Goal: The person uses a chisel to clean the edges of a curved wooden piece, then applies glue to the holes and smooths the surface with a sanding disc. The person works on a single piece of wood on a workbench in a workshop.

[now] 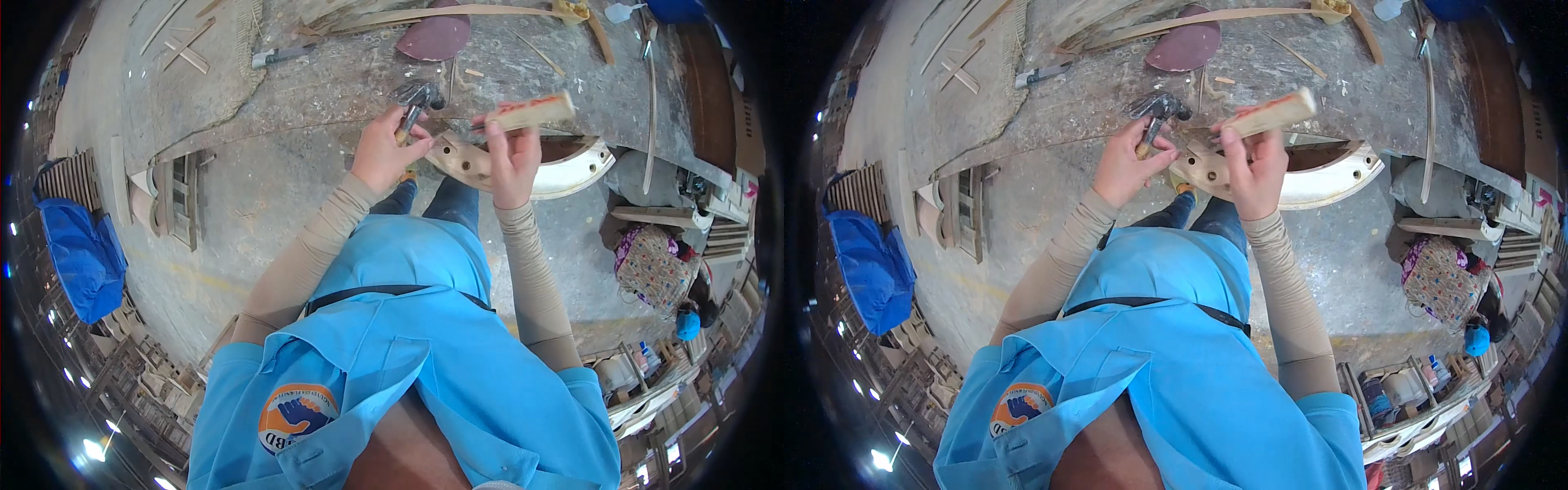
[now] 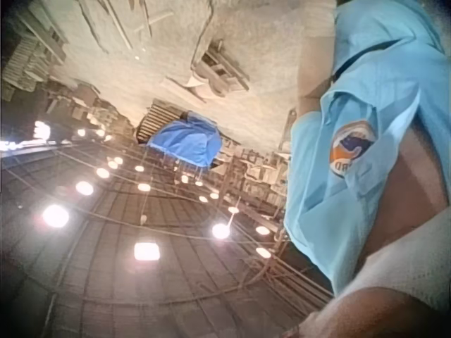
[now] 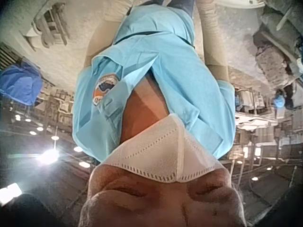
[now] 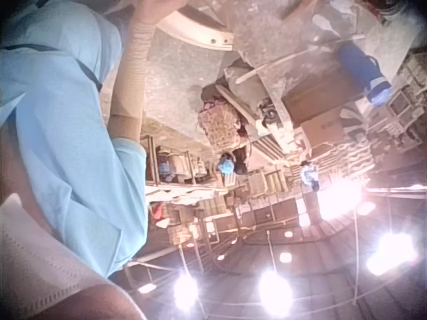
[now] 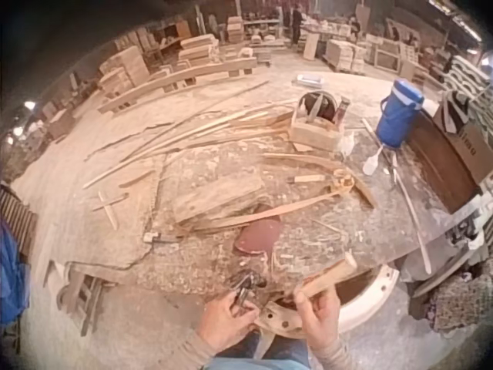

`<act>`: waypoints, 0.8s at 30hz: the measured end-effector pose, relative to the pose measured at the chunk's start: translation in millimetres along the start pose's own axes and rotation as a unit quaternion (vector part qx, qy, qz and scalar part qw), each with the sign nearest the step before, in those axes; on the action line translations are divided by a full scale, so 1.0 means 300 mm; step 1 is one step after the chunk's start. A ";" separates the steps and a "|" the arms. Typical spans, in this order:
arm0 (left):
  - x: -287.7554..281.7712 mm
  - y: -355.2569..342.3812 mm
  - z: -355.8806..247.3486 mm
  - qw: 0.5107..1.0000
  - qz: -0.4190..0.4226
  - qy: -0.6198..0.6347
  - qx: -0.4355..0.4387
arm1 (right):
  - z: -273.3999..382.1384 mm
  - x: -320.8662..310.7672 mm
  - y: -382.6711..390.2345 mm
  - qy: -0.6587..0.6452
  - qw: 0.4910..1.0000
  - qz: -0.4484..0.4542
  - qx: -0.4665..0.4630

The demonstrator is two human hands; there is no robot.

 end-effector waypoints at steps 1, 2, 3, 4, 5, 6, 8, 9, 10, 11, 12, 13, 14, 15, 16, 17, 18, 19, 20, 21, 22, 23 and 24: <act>-0.001 0.000 0.007 1.000 -0.001 -0.005 0.003 | 0.006 0.003 -0.001 0.033 0.999 0.024 0.001; -0.002 0.002 0.009 1.000 -0.004 0.001 0.002 | 0.015 0.006 -0.002 0.065 0.997 0.048 0.003; -0.003 0.004 0.011 1.000 -0.006 0.006 0.002 | 0.021 0.010 -0.003 0.098 0.993 0.072 0.004; -0.004 0.006 0.012 1.000 -0.008 0.011 0.001 | 0.022 0.012 -0.003 0.107 0.991 0.082 -0.003; -0.005 0.007 0.012 1.000 -0.005 0.016 0.000 | 0.023 0.013 -0.003 0.121 0.989 0.090 -0.008; -0.005 0.009 0.011 1.000 -0.002 0.021 -0.002 | 0.025 0.013 -0.004 0.134 0.986 0.099 -0.013; -0.005 0.011 0.012 1.000 0.001 0.031 -0.003 | 0.026 0.011 -0.007 0.163 0.979 0.116 -0.025; -0.004 0.011 0.018 0.999 0.003 0.036 -0.002 | 0.021 0.009 -0.010 0.179 0.975 0.125 -0.033; -0.004 0.010 0.020 0.999 0.004 0.040 -0.001 | 0.019 0.008 -0.012 0.194 0.971 0.133 -0.040; -0.005 0.010 0.020 0.999 0.008 0.038 0.000 | 0.020 0.008 -0.012 0.197 0.970 0.135 -0.039; -0.007 0.010 0.019 0.999 0.011 0.035 0.000 | 0.021 0.009 -0.012 0.200 0.970 0.136 -0.039; -0.008 0.010 0.019 0.999 0.015 0.033 0.001 | 0.023 0.009 -0.012 0.203 0.969 0.137 -0.038; -0.009 0.010 0.020 0.999 0.016 0.031 0.003 | 0.025 0.010 -0.012 0.204 0.968 0.139 -0.042; -0.011 0.009 0.020 0.999 0.018 0.029 0.005 | 0.028 0.011 -0.013 0.205 0.967 0.141 -0.046; -0.011 0.009 0.021 0.999 0.020 0.026 0.006 | 0.030 0.013 -0.014 0.206 0.967 0.143 -0.050; -0.011 0.010 0.020 0.999 0.020 0.032 0.005 | 0.033 0.014 -0.015 0.208 0.966 0.144 -0.053; -0.010 0.010 0.017 0.999 0.021 0.038 0.004 | 0.035 0.016 -0.016 0.210 0.965 0.145 -0.055; -0.010 0.011 0.015 0.999 0.021 0.045 0.004 | 0.038 0.018 -0.017 0.213 0.964 0.146 -0.059; -0.009 0.012 0.014 0.998 0.013 0.056 0.005 | 0.039 0.019 -0.018 0.222 0.962 0.149 -0.061; -0.006 0.013 0.014 0.998 0.004 0.067 0.005 | 0.037 0.018 -0.017 0.231 0.959 0.153 -0.064; -0.004 0.013 0.015 0.997 -0.005 0.079 0.006 | 0.038 0.018 -0.017 0.240 0.956 0.157 -0.066; -0.003 0.011 0.020 0.997 -0.006 0.072 0.014 | 0.039 0.019 -0.018 0.241 0.955 0.157 -0.066; -0.003 0.008 0.029 0.998 -0.008 0.066 0.022 | 0.040 0.021 -0.018 0.242 0.955 0.157 -0.065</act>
Point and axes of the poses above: each hand's wrist, its own y-axis away from the middle knuckle, its own x-axis out of the palm, z = x × y, the point moved 1 cm from there along -y, towards the middle knuckle, and after that the axes turned 14 degrees about y, right-handed, at the moved point
